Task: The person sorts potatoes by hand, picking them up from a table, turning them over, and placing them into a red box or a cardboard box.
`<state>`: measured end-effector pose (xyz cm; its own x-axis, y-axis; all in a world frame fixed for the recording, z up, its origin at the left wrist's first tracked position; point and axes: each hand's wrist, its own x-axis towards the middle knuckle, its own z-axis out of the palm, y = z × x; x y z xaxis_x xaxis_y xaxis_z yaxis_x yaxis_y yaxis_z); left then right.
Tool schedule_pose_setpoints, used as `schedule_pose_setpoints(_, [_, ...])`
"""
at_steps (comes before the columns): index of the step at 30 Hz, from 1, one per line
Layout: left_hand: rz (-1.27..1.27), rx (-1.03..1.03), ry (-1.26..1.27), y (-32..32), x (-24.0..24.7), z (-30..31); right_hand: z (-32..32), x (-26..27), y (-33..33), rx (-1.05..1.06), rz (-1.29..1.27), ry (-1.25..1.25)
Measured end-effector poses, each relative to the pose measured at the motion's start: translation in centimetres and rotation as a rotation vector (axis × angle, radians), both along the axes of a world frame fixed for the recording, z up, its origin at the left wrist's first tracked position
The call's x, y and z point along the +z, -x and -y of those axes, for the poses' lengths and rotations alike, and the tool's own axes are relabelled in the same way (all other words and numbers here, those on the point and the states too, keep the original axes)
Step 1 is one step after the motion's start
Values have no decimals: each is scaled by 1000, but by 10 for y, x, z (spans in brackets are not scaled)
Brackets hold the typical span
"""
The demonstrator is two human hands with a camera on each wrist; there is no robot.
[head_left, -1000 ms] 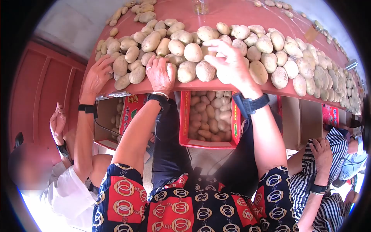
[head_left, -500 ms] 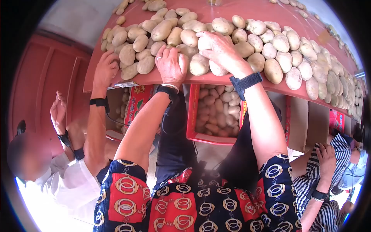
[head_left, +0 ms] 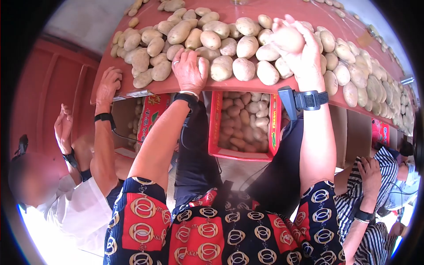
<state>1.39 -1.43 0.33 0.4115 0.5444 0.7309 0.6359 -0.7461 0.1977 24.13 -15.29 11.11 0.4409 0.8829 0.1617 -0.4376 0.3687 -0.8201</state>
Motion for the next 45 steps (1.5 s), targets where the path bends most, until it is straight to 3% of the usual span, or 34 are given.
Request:
schedule_pose_setpoints(2, [-8, 2, -14, 0, 3, 1, 11, -3, -8, 41, -769, -25])
schedule_pose_setpoints(3, [-3, 8, -17, -1, 4, 4, 15, -13, -17, 173, -740, 33])
schedule_pose_setpoints(4, [-5, -5, -14, -1, 4, 4, 14, -23, -19, 160, -742, 30])
schedule_pose_setpoints(6, [-20, -11, -34, 0, 5, 2, 15, -32, -20, -25, -411, 1])
schedule_pose_setpoints(7, [-23, -18, -40, 0, 3, 0, 29, -29, -26, 10, -266, -59])
schedule_pose_setpoints(8, [-21, -20, -42, -1, 1, -1, 34, -24, -32, 8, -264, -61])
schedule_pose_setpoints(10, [-8, -16, -63, 0, -1, -3, 43, -23, -44, 118, -512, 11])
schedule_pose_setpoints(12, [-18, -28, -60, 1, -1, -4, 43, -38, -49, 210, -487, -78])
schedule_pose_setpoints(14, [-22, -20, -11, 1, -2, -5, 49, -42, -44, -288, 529, 16])
schedule_pose_setpoints(15, [-23, -19, -8, 1, -3, -4, 54, -41, -45, -292, 530, 17])
schedule_pose_setpoints(17, [-16, -27, -9, 1, -4, -5, 62, -39, -46, -412, 1008, -37])
schedule_pose_setpoints(21, [-28, -32, -20, 2, -5, -8, 70, -32, -49, -310, 922, 11])
schedule_pose_setpoints(23, [-28, -34, -5, 2, -3, -7, 68, -27, -48, -153, 419, 167])
schedule_pose_setpoints(24, [-28, -36, 9, 2, -2, -6, 70, -26, -46, -154, 418, 167])
schedule_pose_setpoints(25, [-29, -36, 9, 5, -27, -32, 74, -17, -36, -203, 472, 182])
schedule_pose_setpoints(27, [-52, -25, -318, 17, -97, -105, 73, -18, -32, -250, 523, 200])
schedule_pose_setpoints(29, [-42, -29, -209, 7, -34, -38, 61, -39, -46, -403, 975, -9])
schedule_pose_setpoints(30, [-27, -35, -105, 1, -5, -9, 58, -44, -54, -402, 975, -8])
schedule_pose_setpoints(32, [-22, -29, -81, -2, 4, 3, 56, -44, -62, -105, 383, 62])
schedule_pose_setpoints(36, [-8, -26, -69, -2, 6, 5, 67, -20, -50, -93, 443, 150])
schedule_pose_setpoints(38, [-18, -23, -75, -1, 0, -3, 75, 5, -28, -62, 108, 127])
schedule_pose_setpoints(39, [-27, -21, -83, 0, -4, -6, 72, 1, -30, -62, 109, 128])
schedule_pose_setpoints(41, [-17, -30, -46, 1, -6, -9, 65, -7, -32, -177, 342, 148])
schedule_pose_setpoints(45, [1, -39, -19, 1, -6, -8, 66, -8, -31, -220, 358, 151])
